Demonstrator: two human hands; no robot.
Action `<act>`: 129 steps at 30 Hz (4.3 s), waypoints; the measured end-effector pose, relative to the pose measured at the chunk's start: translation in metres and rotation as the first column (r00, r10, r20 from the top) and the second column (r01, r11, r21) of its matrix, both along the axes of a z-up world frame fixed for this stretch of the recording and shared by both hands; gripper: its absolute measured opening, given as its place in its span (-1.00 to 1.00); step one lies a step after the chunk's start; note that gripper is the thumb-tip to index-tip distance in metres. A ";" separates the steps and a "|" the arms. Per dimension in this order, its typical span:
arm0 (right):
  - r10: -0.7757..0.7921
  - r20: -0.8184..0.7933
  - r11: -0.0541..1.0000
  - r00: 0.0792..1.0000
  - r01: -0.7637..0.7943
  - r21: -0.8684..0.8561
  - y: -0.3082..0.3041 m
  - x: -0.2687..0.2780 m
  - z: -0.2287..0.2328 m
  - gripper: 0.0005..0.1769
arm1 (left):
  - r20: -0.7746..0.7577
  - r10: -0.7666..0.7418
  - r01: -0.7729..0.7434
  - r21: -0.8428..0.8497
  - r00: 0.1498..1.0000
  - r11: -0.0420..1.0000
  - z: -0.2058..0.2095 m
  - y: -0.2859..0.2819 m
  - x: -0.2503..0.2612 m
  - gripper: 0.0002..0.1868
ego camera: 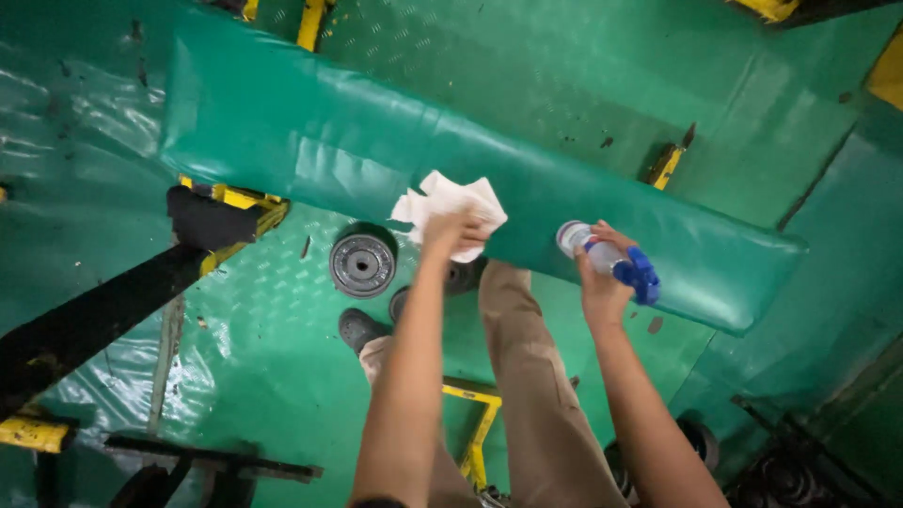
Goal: Spray cleaning solution and wipe down gym benches and weight racks.
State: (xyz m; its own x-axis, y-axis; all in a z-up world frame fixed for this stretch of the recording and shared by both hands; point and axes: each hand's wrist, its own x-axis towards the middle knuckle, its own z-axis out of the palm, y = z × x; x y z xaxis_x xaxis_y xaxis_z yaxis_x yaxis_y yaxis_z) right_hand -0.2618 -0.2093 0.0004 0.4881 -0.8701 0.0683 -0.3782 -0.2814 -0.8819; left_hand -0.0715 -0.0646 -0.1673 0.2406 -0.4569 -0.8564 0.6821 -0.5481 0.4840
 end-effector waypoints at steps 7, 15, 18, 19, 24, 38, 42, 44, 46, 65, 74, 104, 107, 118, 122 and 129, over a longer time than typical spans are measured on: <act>0.021 -0.029 1.000 0.999 -0.021 0.014 -0.004 -0.017 -0.025 -0.46 | 0.831 -0.220 -0.227 0.377 0.511 0.898 0.069 0.005 0.093 -0.46; 0.018 -0.040 0.999 0.999 -0.016 0.035 0.002 -0.013 -0.036 -0.44 | 0.909 -0.365 -0.479 0.416 0.199 0.773 0.077 0.003 0.108 0.32; -0.040 -0.115 0.999 0.993 0.042 0.013 0.005 -0.008 -0.031 -0.45 | 0.911 -0.373 -0.474 0.411 0.178 0.779 0.081 0.010 0.136 0.48; -0.052 -0.137 0.999 0.989 0.053 0.001 0.007 -0.007 -0.029 -0.46 | 0.904 -0.383 -0.439 0.428 0.191 0.790 0.080 0.020 0.151 0.44; -0.049 -0.104 0.999 0.993 0.051 0.010 0.015 0.012 -0.031 -0.49 | 0.881 -0.458 -0.399 0.466 0.122 0.790 0.070 0.064 0.234 0.35; -0.115 -0.073 0.993 0.991 0.113 -0.036 0.016 0.000 -0.048 -0.50 | 0.747 -0.664 -0.128 0.663 0.035 0.738 0.048 0.094 0.309 -0.01; -0.121 0.005 0.993 0.993 0.121 -0.014 0.014 0.002 -0.047 -0.48 | 0.705 -0.679 0.032 0.689 0.204 0.724 0.096 0.018 0.183 0.08; -0.089 0.039 0.996 0.995 0.089 0.010 0.014 0.003 -0.046 -0.48 | 0.728 -0.666 0.330 0.596 0.163 0.733 0.078 0.004 0.099 0.20; -0.105 0.047 0.994 0.993 0.103 0.037 0.014 -0.005 -0.047 -0.47 | 0.819 -0.555 0.331 0.488 0.147 0.808 0.074 -0.009 0.029 0.19; 0.110 -0.030 0.563 0.994 -0.037 0.826 -0.124 -0.090 -0.102 -0.73 | 0.826 -0.549 -0.041 0.558 0.125 0.829 0.090 -0.143 0.004 -0.18; 0.097 0.020 0.363 0.995 -0.054 0.930 -0.147 -0.074 -0.105 -0.70 | 0.808 -0.578 -0.041 0.585 0.118 0.810 0.088 -0.146 -0.001 -0.17; 0.006 -0.086 0.489 0.996 0.072 0.869 -0.143 -0.060 -0.107 -0.22 | 0.832 -0.555 0.160 0.547 0.005 0.821 0.086 -0.153 0.010 -0.31; -0.024 -0.011 0.468 1.000 0.021 0.883 -0.137 -0.065 -0.100 -0.21 | 0.879 -0.474 0.171 0.475 -0.047 0.863 0.089 -0.129 -0.042 -0.24; -0.006 0.170 0.620 0.986 -0.129 0.774 -0.096 -0.118 0.005 -0.07 | 0.946 -0.231 0.165 0.196 0.229 0.967 0.109 -0.042 -0.159 -0.31; 0.172 0.245 0.694 0.954 -0.294 0.658 -0.080 -0.118 0.032 -0.04 | 0.788 0.258 -0.174 -0.193 0.558 0.966 0.064 -0.005 -0.175 -0.45; 0.294 0.228 0.559 0.928 -0.361 0.747 -0.052 -0.100 0.019 -0.33 | 0.066 0.905 -0.815 -0.410 0.421 0.409 0.085 0.049 -0.144 -0.46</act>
State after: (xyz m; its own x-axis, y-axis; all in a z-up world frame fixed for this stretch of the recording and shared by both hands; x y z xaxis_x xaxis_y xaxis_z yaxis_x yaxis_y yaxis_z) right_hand -0.3619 -0.2616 0.0192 0.7731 -0.3959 -0.4956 -0.3307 0.4152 -0.8475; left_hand -0.2160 -0.0160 -0.0822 0.8146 -0.0708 -0.5756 0.5411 0.4501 0.7104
